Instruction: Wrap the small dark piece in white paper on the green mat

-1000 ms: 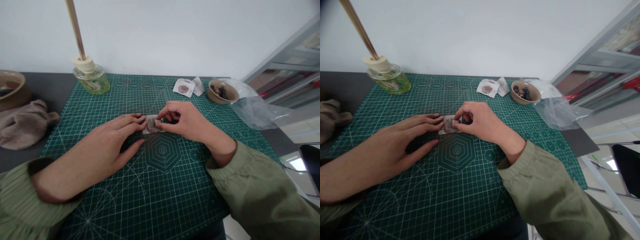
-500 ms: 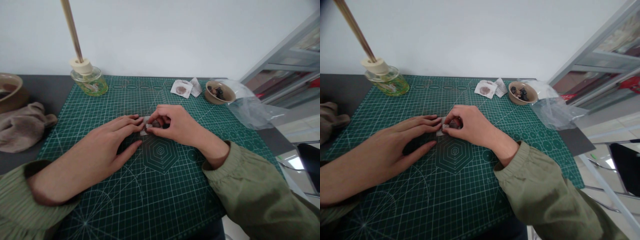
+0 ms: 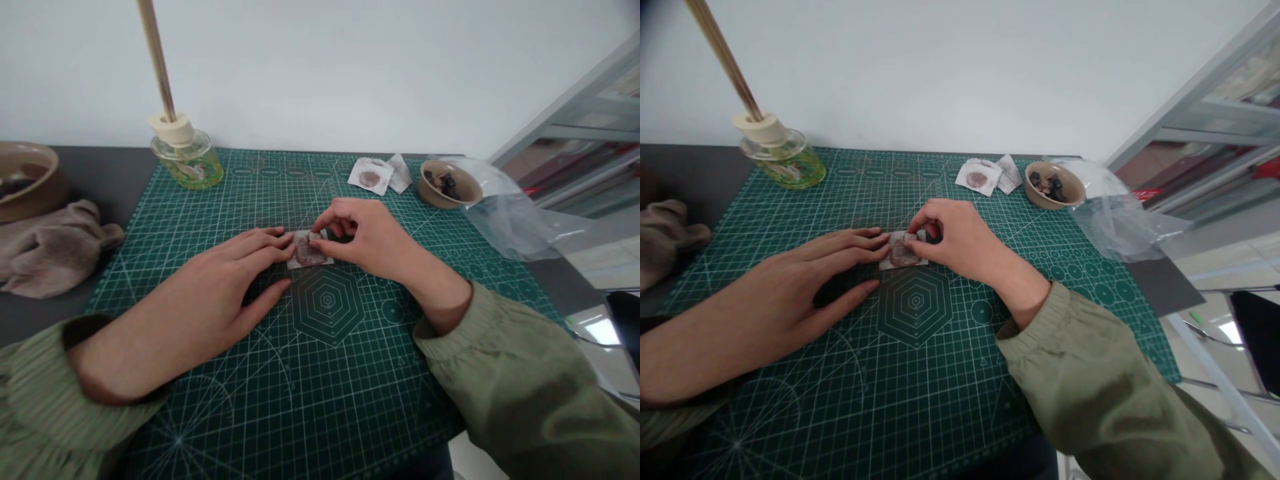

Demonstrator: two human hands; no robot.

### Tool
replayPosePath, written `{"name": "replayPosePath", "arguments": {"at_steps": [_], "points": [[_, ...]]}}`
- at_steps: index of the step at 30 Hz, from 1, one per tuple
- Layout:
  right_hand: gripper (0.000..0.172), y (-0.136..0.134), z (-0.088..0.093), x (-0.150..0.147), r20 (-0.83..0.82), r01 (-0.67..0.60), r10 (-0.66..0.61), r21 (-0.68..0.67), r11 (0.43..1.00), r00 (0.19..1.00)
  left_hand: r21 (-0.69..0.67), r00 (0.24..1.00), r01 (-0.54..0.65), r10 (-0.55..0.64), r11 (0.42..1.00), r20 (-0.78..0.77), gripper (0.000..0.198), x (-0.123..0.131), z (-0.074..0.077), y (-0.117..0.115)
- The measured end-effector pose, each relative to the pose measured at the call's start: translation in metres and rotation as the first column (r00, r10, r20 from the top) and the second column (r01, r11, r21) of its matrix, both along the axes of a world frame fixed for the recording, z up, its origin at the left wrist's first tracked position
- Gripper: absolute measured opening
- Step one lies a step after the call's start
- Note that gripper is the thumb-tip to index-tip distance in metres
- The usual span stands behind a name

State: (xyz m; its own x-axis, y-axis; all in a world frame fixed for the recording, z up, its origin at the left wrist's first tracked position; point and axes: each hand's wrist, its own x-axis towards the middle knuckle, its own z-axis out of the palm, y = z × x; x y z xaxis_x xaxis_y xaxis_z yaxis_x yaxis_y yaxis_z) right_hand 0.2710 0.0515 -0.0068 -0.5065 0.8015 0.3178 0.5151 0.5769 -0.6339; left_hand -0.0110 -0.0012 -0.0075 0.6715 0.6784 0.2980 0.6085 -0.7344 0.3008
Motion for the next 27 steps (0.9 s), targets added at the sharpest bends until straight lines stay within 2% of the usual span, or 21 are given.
{"name": "replayPosePath", "arguments": {"at_steps": [4, 9, 16, 20, 25, 27], "points": [[0.011, -0.0024, 0.0004, -0.0024, -0.012, -0.055, 0.055, -0.037, 0.998, 0.998, 0.001, 1.0, -0.011, 0.011, 1.0, 0.01, 0.053, 0.0007, -0.0011, 0.0004], [0.009, -0.0028, 0.0013, 0.0, 0.014, -0.015, 0.014, 0.015, 1.0, 1.0, -0.043, 1.0, -0.008, 0.009, 0.999, 0.019, 0.05, -0.0005, -0.0016, 0.0007], [0.008, -0.0019, 0.0018, -0.0032, 0.02, -0.002, 0.002, 0.002, 1.0, 1.0, -0.023, 1.0, -0.002, 0.002, 1.0, 0.006, 0.05, 0.0002, -0.0019, 0.0004], [0.011, -0.0036, 0.0017, -0.0011, -0.035, -0.089, 0.087, -0.059, 0.994, 0.996, -0.026, 1.0, -0.001, 0.001, 1.0, -0.003, 0.053, 0.0004, -0.0008, 0.0003], [0.01, -0.0002, 0.0025, -0.0008, 0.006, 0.0, 0.0, -0.025, 1.0, 1.0, -0.021, 1.0, 0.007, -0.007, 1.0, 0.005, 0.05, 0.0002, 0.0007, 0.0009], [0.01, -0.0012, 0.0023, -0.0035, -0.018, -0.031, 0.029, -0.061, 0.998, 0.999, -0.019, 1.0, -0.002, 0.002, 1.0, 0.01, 0.049, 0.0001, 0.0007, 0.001]]}}
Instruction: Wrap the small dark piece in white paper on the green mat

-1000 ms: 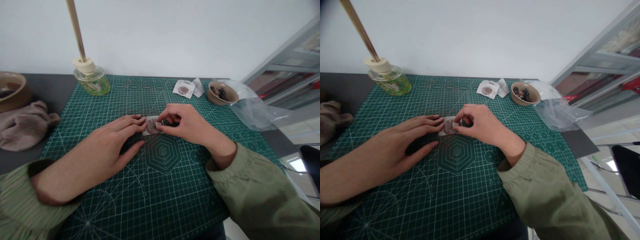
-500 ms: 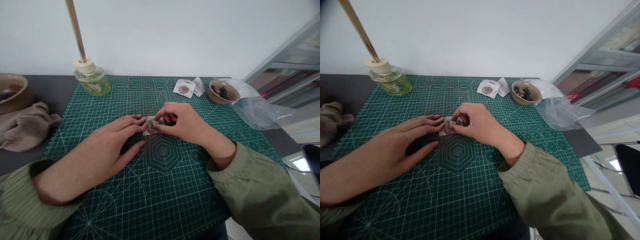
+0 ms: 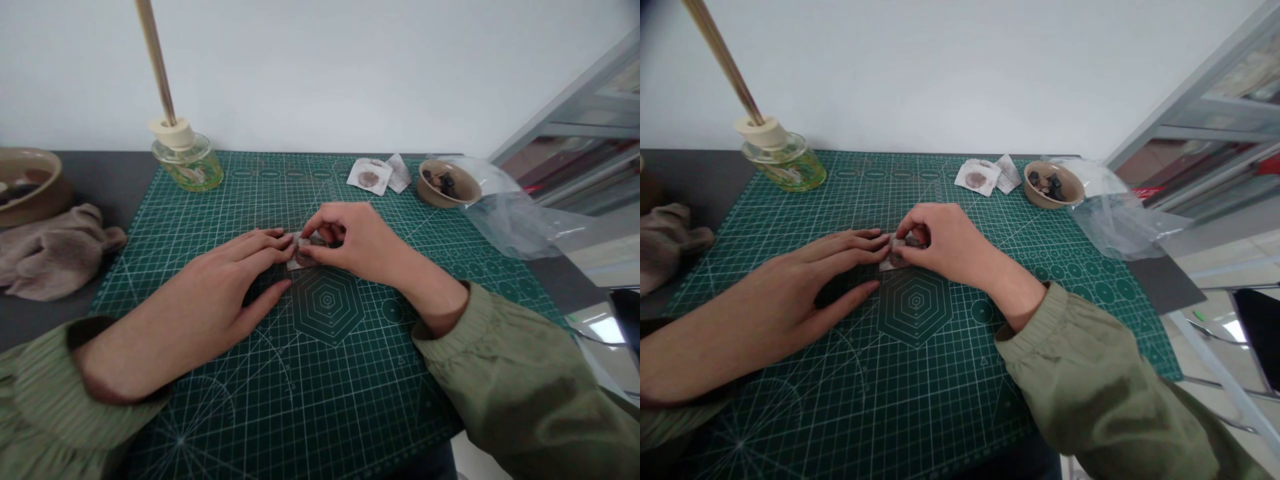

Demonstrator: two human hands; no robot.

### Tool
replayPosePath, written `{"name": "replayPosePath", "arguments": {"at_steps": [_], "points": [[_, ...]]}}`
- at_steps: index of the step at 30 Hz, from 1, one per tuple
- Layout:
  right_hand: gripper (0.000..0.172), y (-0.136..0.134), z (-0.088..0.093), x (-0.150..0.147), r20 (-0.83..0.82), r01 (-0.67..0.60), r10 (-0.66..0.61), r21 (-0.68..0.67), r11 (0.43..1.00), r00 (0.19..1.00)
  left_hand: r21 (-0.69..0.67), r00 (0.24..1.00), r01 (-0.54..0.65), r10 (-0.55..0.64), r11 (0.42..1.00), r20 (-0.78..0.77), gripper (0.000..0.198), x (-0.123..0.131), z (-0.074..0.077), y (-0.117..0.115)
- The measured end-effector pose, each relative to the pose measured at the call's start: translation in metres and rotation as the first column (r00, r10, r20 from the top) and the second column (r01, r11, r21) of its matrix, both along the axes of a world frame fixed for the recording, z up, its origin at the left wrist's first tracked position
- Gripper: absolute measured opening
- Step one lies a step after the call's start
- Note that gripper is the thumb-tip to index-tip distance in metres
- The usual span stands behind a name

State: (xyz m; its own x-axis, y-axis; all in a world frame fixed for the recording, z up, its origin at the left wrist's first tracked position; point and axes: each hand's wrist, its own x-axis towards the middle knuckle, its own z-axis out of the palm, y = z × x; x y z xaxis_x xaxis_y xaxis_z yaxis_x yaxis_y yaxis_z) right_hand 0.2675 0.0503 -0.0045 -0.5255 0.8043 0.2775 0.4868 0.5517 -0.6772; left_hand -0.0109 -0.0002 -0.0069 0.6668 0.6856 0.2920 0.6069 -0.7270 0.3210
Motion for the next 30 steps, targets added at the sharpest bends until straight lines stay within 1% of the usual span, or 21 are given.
{"name": "replayPosePath", "arguments": {"at_steps": [2, 3, 4, 7, 9, 11, 13, 15, 16, 17, 20, 21, 23, 25, 26, 28, 30], "points": [[0.012, -0.002, 0.0, -0.001, -0.027, -0.045, 0.043, -0.062, 0.997, 0.999, -0.01, 1.0, -0.006, 0.006, 1.0, 0.007, 0.049, 0.0, 0.0, 0.0], [0.014, -0.003, 0.0, -0.001, -0.024, -0.041, 0.039, -0.073, 0.996, 0.999, -0.02, 1.0, -0.001, 0.001, 1.0, 0.013, 0.048, 0.0, 0.0, 0.0], [0.014, -0.004, 0.0, 0.0, -0.012, -0.017, 0.016, -0.064, 0.998, 1.0, -0.031, 1.0, 0.004, -0.003, 1.0, 0.022, 0.047, 0.0, 0.0, 0.0], [0.01, -0.004, 0.002, -0.001, 0.03, 0.065, -0.066, 0.026, 0.998, 0.997, -0.045, 0.999, 0.01, -0.008, 0.999, 0.035, 0.046, 0.0, -0.001, 0.0], [0.009, -0.004, 0.002, -0.002, 0.034, 0.042, -0.043, 0.03, 0.999, 0.999, -0.041, 1.0, -0.001, 0.002, 0.999, 0.031, 0.046, 0.0, -0.001, 0.0], [0.012, -0.004, 0.003, -0.001, 0.04, 0.003, -0.003, -0.006, 1.0, 0.999, -0.035, 1.0, -0.003, 0.004, 0.999, 0.026, 0.046, 0.0, -0.002, -0.001], [0.012, -0.003, 0.003, 0.001, 0.069, 0.038, -0.038, 0.0, 0.999, 0.997, -0.033, 0.999, 0.002, -0.001, 0.999, 0.032, 0.046, -0.001, -0.002, -0.001], [0.01, -0.001, 0.003, 0.003, 0.099, 0.114, -0.119, 0.046, 0.992, 0.988, -0.029, 0.999, 0.01, -0.009, 1.0, 0.038, 0.046, -0.001, -0.002, -0.001], [0.009, -0.001, 0.003, 0.003, 0.102, 0.126, -0.131, 0.054, 0.991, 0.986, -0.028, 0.999, 0.01, -0.009, 1.0, 0.038, 0.046, -0.001, -0.002, -0.001], [0.009, -0.001, 0.003, 0.002, 0.094, 0.104, -0.107, 0.04, 0.994, 0.99, -0.026, 0.999, 0.01, -0.009, 1.0, 0.036, 0.046, -0.001, -0.003, -0.001], [0.009, -0.006, 0.006, -0.001, 0.007, -0.053, 0.054, -0.058, 0.997, 0.999, -0.019, 1.0, 0.015, -0.014, 1.0, 0.023, 0.048, -0.001, -0.002, 0.0], [0.011, -0.009, 0.007, -0.002, -0.044, -0.077, 0.073, -0.086, 0.993, 0.996, -0.02, 1.0, 0.017, -0.016, 1.0, 0.022, 0.048, -0.001, -0.001, -0.001], [0.018, -0.015, 0.011, -0.003, -0.168, -0.06, 0.034, -0.154, 0.986, 0.985, -0.031, 0.999, 0.012, -0.011, 0.999, 0.041, 0.047, 0.001, 0.003, -0.002], [0.025, -0.02, 0.014, -0.005, -0.294, -0.058, -0.016, -0.242, 0.969, 0.956, -0.054, 0.993, -0.02, 0.026, 0.998, 0.117, 0.044, 0.003, 0.009, -0.006], [0.027, -0.021, 0.015, -0.006, -0.349, -0.081, -0.024, -0.281, 0.956, 0.937, -0.069, 0.983, -0.042, 0.053, 0.997, 0.175, 0.042, 0.005, 0.012, -0.008], [0.029, -0.022, 0.016, -0.008, -0.442, -0.156, -0.003, -0.323, 0.934, 0.897, -0.09, 0.947, -0.086, 0.109, 0.992, 0.303, 0.034, 0.008, 0.019, -0.011], [0.029, -0.023, 0.016, -0.011, -0.502, -0.232, 0.037, -0.332, 0.914, 0.864, -0.11, 0.902, -0.103, 0.139, 0.989, 0.408, 0.024, 0.01, 0.023, -0.015]]}}
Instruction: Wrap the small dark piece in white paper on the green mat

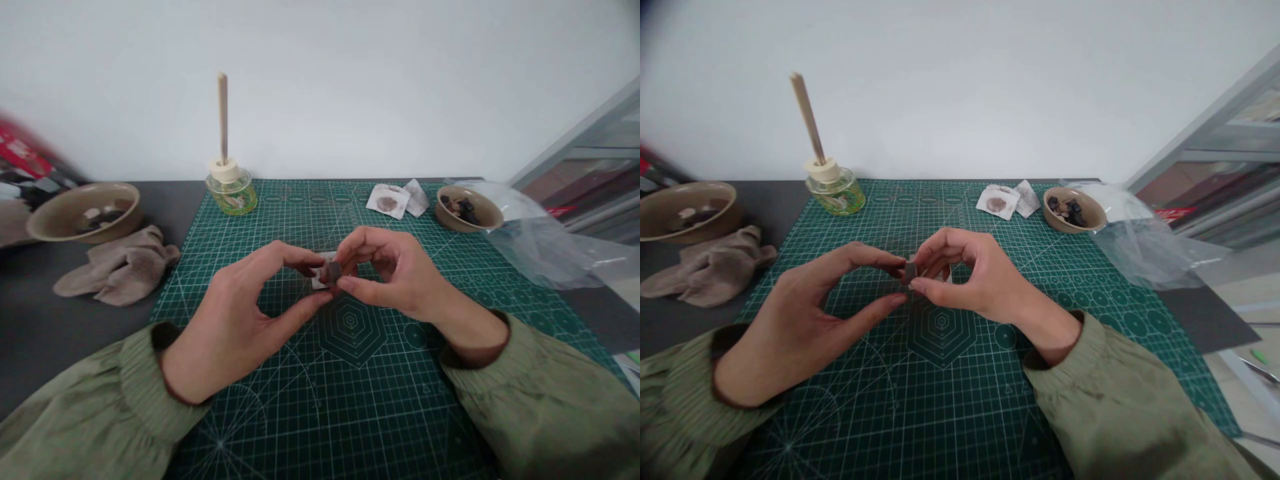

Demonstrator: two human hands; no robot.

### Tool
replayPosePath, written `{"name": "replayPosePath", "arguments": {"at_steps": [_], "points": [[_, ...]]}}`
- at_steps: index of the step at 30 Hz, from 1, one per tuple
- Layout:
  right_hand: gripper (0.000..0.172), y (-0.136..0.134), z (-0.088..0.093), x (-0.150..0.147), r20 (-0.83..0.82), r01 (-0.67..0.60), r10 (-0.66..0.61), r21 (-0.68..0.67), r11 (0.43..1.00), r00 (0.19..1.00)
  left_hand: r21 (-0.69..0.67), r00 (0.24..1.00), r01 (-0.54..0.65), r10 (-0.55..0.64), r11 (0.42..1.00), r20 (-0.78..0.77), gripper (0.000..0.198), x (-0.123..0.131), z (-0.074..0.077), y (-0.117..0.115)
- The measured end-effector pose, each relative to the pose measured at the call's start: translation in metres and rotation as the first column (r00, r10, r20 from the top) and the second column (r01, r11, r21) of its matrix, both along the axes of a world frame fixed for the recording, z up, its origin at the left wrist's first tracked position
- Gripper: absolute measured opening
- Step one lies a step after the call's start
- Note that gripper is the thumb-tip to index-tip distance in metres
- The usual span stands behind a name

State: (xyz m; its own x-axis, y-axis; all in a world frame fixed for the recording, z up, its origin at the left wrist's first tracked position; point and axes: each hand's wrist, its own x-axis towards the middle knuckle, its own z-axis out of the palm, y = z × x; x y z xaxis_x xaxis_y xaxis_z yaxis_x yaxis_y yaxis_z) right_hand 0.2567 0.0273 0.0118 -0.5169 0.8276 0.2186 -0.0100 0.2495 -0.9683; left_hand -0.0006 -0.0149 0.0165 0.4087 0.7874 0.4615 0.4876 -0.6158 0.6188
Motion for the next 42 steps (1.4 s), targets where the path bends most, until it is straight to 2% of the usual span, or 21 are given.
{"name": "replayPosePath", "arguments": {"at_steps": [3, 7, 15, 23, 30, 33, 36, 38, 42], "points": [[0.027, -0.002, -0.001, -0.002, -0.046, -0.073, 0.072, -0.022, 0.997, 0.996, -0.013, 0.993, -0.001, 0.002, 1.0, 0.121, 0.015, 0.002, 0.003, -0.003], [0.024, -0.005, 0.0, -0.003, -0.067, -0.149, 0.143, -0.088, 0.985, 0.987, -0.027, 0.978, 0.002, 0.004, 1.0, 0.21, 0.014, 0.003, 0.004, -0.004], [0.028, -0.006, 0.003, -0.001, -0.084, -0.204, 0.194, -0.136, 0.969, 0.977, 0.049, 0.98, -0.005, -0.005, 0.999, 0.2, 0.015, 0.003, 0.011, -0.008], [0.033, -0.007, 0.004, 0.0, -0.141, -0.202, 0.18, -0.164, 0.966, 0.974, 0.093, 0.973, 0.014, -0.035, 0.996, 0.227, 0.017, 0.003, 0.009, -0.008], [0.044, -0.008, 0.003, -0.001, -0.265, -0.277, 0.227, -0.171, 0.946, 0.937, 0.046, 0.965, 0.037, -0.047, 0.998, 0.256, 0.021, 0.002, 0.008, -0.01], [0.046, -0.008, 0.003, -0.001, -0.286, -0.276, 0.224, -0.156, 0.948, 0.932, -0.014, 0.956, 0.041, -0.035, 0.999, 0.291, 0.021, 0.003, 0.008, -0.011], [0.044, -0.008, 0.004, -0.003, -0.296, -0.28, 0.231, -0.132, 0.951, 0.927, -0.148, 0.933, 0.082, -0.024, 0.986, 0.358, 0.022, 0.005, 0.011, -0.011], [0.043, -0.009, 0.005, -0.004, -0.297, -0.291, 0.247, -0.114, 0.95, 0.923, -0.266, 0.909, 0.125, -0.003, 0.956, 0.417, 0.016, 0.007, 0.016, -0.009], [0.041, -0.011, 0.005, -0.005, -0.281, -0.308, 0.27, -0.1, 0.946, 0.921, -0.461, 0.862, 0.224, 0.046, 0.859, 0.505, 0.01, 0.011, 0.024, -0.005]]}}
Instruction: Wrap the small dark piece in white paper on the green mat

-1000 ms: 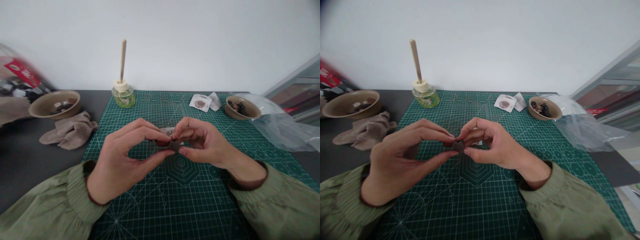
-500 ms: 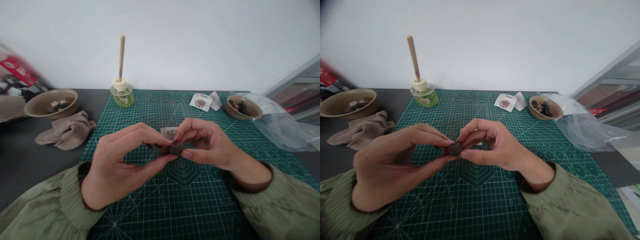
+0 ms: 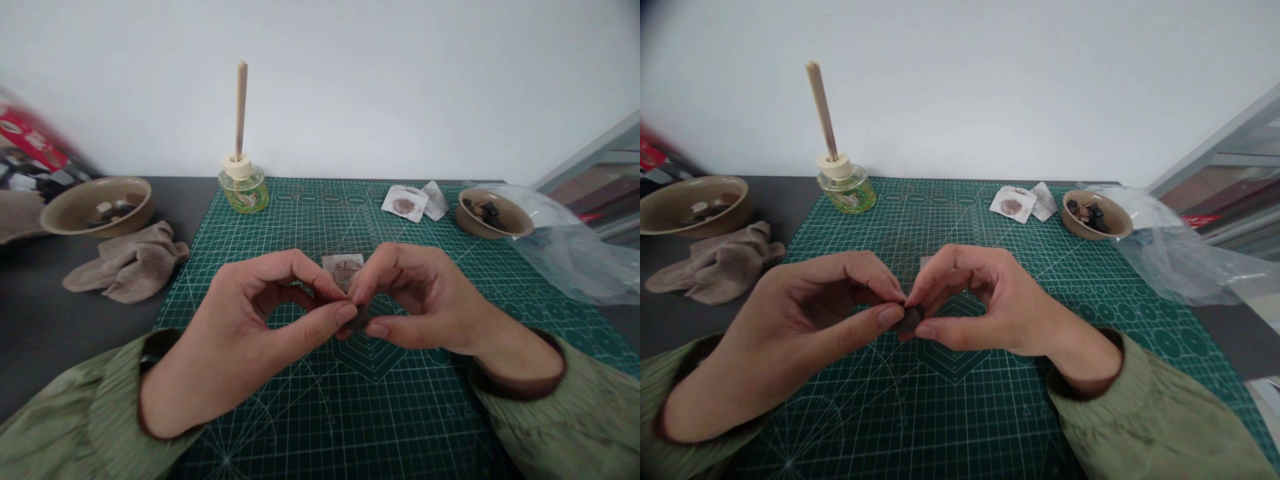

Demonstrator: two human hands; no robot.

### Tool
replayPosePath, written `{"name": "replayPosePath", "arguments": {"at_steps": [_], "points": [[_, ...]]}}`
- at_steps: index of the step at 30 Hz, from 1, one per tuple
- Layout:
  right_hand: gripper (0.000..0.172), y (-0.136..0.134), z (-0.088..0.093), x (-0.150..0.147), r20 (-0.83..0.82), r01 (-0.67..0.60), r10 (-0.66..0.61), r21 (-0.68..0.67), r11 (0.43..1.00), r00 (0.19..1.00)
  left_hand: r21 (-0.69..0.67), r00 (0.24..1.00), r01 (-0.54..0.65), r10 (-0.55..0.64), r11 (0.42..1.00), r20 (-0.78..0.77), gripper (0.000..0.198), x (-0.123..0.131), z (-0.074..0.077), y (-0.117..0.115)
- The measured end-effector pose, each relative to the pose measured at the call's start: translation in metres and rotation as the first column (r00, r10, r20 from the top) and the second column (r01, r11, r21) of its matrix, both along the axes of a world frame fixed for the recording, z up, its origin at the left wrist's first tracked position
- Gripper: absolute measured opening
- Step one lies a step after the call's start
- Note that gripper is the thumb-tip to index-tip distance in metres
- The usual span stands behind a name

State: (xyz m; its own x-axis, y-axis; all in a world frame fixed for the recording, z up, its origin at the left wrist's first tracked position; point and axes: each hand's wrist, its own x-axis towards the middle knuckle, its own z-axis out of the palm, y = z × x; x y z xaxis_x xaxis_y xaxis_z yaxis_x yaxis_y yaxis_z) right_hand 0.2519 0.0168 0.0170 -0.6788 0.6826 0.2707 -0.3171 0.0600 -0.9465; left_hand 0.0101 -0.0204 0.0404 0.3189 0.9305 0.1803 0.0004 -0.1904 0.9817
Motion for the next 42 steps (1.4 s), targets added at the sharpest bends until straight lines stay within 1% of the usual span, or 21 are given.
{"name": "replayPosePath", "arguments": {"at_steps": [3, 7, 12, 16, 19, 24, 27, 29, 32, 37, 42], "points": [[0.038, 0.0, 0.0, 0.001, 0.015, 0.009, -0.009, 0.028, 1.0, 1.0, -0.062, 0.999, 0.032, -0.03, 0.998, 0.026, 0.014, 0.001, 0.0, 0.001], [0.038, 0.0, -0.001, 0.002, 0.003, 0.002, -0.002, 0.046, 0.999, 1.0, -0.059, 0.998, 0.06, -0.058, 0.996, 0.039, 0.021, 0.002, -0.001, 0.0], [0.038, 0.0, -0.002, 0.002, -0.027, -0.034, 0.034, 0.024, 0.999, 0.999, -0.037, 0.996, 0.075, -0.073, 0.996, 0.052, 0.026, 0.002, -0.001, -0.001], [0.041, 0.0, -0.002, 0.002, -0.041, -0.045, 0.045, 0.001, 0.999, 0.998, -0.039, 0.996, 0.081, -0.079, 0.996, 0.052, 0.026, 0.001, -0.001, -0.001], [0.04, 0.0, -0.002, 0.003, -0.039, -0.046, 0.046, 0.001, 0.999, 0.998, -0.05, 0.996, 0.077, -0.075, 0.996, 0.055, 0.025, 0.001, 0.001, -0.002], [0.04, -0.002, -0.002, 0.001, -0.043, -0.059, 0.058, -0.027, 0.998, 0.997, -0.134, 0.993, 0.093, -0.083, 0.987, 0.083, 0.013, 0.002, 0.006, 0.0], [0.041, -0.002, -0.003, 0.0, -0.045, -0.057, 0.054, -0.053, 0.997, 0.997, -0.159, 0.993, 0.098, -0.085, 0.982, 0.083, 0.013, 0.003, 0.006, 0.002], [0.04, -0.002, -0.004, 0.001, -0.032, -0.038, 0.037, -0.054, 0.998, 0.999, -0.16, 0.993, 0.095, -0.082, 0.983, 0.083, 0.014, 0.004, 0.004, 0.002], [0.042, -0.001, -0.005, 0.003, -0.019, -0.016, 0.015, -0.048, 0.999, 1.0, -0.147, 0.993, 0.091, -0.079, 0.985, 0.083, 0.016, 0.004, 0.0, 0.001], [0.041, 0.0, -0.005, 0.005, 0.006, -0.001, 0.002, -0.039, 0.999, 1.0, -0.123, 0.994, 0.1, -0.095, 0.987, 0.05, 0.019, 0.002, -0.004, -0.002], [0.045, 0.0, -0.006, 0.004, 0.014, -0.011, 0.012, -0.089, 0.996, 1.0, -0.094, 0.994, 0.107, -0.104, 0.99, 0.037, 0.022, 0.002, -0.003, 0.0]]}}
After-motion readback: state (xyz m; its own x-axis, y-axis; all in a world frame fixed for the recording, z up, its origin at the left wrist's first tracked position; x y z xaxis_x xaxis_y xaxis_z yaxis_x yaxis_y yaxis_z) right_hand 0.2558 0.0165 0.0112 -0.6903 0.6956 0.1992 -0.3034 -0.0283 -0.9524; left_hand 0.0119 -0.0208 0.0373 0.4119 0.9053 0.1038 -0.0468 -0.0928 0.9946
